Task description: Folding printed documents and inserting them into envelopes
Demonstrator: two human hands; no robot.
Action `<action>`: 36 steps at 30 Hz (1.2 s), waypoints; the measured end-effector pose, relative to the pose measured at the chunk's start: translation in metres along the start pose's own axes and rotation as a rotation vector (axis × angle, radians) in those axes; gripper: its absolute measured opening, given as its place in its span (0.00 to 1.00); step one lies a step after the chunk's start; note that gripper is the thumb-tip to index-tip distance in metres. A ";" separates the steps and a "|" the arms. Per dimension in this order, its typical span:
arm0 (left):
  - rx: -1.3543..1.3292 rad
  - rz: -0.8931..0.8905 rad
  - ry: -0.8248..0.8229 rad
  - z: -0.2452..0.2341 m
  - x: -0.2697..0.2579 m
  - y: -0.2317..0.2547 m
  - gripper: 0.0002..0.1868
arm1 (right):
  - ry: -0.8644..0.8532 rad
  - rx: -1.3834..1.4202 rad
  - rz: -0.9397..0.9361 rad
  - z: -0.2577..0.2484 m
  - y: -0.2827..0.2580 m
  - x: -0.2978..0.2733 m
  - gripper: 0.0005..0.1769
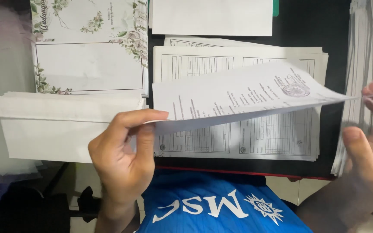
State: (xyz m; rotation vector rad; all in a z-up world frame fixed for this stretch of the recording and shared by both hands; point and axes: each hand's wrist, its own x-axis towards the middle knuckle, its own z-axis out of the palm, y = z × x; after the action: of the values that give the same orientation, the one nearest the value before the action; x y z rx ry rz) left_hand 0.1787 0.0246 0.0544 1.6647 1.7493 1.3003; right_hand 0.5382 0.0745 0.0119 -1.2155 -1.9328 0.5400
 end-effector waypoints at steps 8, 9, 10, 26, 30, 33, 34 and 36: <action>-0.191 -0.210 0.215 -0.001 0.003 0.005 0.09 | -0.013 0.299 0.203 0.026 -0.009 0.029 0.25; -0.224 -0.272 0.266 0.000 0.003 0.005 0.10 | -0.019 0.313 0.221 0.024 -0.004 0.027 0.28; -0.257 -0.334 0.317 0.000 0.004 0.005 0.12 | -0.026 0.328 0.238 0.023 0.002 0.025 0.31; -0.156 -0.260 -0.181 0.018 0.000 -0.002 0.13 | -0.296 -0.162 0.499 0.008 -0.036 0.038 0.38; -0.128 -0.276 -0.153 0.030 -0.003 -0.005 0.22 | -0.348 0.091 0.413 0.014 -0.045 0.040 0.31; -0.215 -0.259 -0.148 0.037 -0.005 -0.005 0.31 | -0.339 0.220 0.188 0.029 -0.047 0.030 0.27; -0.304 -0.299 -0.147 0.040 -0.005 -0.004 0.35 | -0.341 0.288 0.128 0.035 -0.048 0.027 0.26; -0.380 -0.297 -0.153 0.047 -0.006 -0.006 0.37 | -0.392 0.288 0.082 0.045 -0.043 0.022 0.28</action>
State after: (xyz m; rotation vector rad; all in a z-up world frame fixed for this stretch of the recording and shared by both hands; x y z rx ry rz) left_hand 0.2139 0.0359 0.0245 1.2086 1.4806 1.2365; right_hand 0.4734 0.0766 0.0229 -1.0617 -2.0357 1.1284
